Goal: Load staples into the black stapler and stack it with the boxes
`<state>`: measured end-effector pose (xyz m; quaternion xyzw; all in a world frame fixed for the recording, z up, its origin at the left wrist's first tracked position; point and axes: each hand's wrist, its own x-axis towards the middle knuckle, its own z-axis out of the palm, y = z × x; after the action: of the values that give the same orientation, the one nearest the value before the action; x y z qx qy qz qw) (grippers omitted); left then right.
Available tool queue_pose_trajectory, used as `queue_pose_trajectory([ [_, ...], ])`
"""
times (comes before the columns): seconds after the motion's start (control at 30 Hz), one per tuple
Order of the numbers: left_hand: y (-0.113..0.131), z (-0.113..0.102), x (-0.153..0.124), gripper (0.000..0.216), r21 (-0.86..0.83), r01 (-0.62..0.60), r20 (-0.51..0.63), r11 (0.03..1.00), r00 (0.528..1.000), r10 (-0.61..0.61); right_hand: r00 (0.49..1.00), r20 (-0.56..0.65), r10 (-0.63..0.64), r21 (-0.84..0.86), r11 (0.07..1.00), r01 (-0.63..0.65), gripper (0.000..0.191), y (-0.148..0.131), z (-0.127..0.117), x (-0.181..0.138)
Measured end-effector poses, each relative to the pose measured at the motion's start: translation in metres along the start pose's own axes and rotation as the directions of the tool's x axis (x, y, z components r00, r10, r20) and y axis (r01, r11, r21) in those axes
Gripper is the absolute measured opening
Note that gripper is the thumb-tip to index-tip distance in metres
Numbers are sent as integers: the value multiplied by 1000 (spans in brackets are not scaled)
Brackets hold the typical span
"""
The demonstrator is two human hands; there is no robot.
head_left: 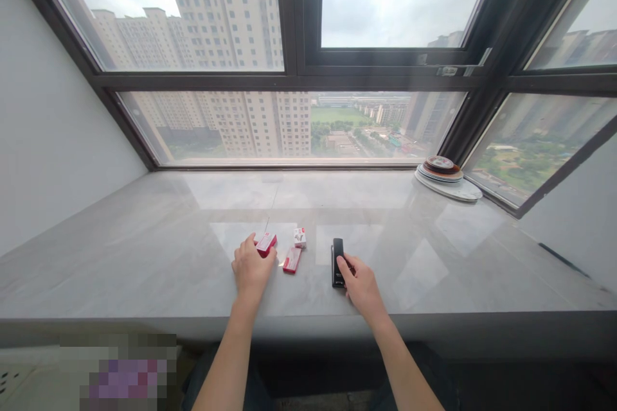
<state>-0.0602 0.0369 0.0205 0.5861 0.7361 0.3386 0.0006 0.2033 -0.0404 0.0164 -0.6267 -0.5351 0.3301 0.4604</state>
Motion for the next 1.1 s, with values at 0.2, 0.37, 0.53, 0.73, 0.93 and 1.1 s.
queue_pose_trajectory([
  [0.2,-14,-16,0,53,-13,5,-102,1000,995,-6,1000,12,24,24,999,-24,58,3,0,1],
  [0.37,-40,-35,-29,55,81,77,-75,994,995,-71,1000,8,24,23,999,-24,57,5,1,2],
  [0.53,-19,-37,-48,42,100,-44,-62,994,997,50,1000,-5,20,25,999,-20,57,7,2,3],
  [0.73,50,-6,-55,30,-59,-336,107,940,934,341,999,2,42,34,999,-42,61,5,1,1],
  [0.93,51,10,-54,52,-7,-259,92,966,962,259,999,0,41,36,999,-41,65,11,-4,6],
  [1.1,40,-1,-64,34,-15,-237,126,971,963,237,999,-4,-48,-47,998,48,50,14,-23,10],
])
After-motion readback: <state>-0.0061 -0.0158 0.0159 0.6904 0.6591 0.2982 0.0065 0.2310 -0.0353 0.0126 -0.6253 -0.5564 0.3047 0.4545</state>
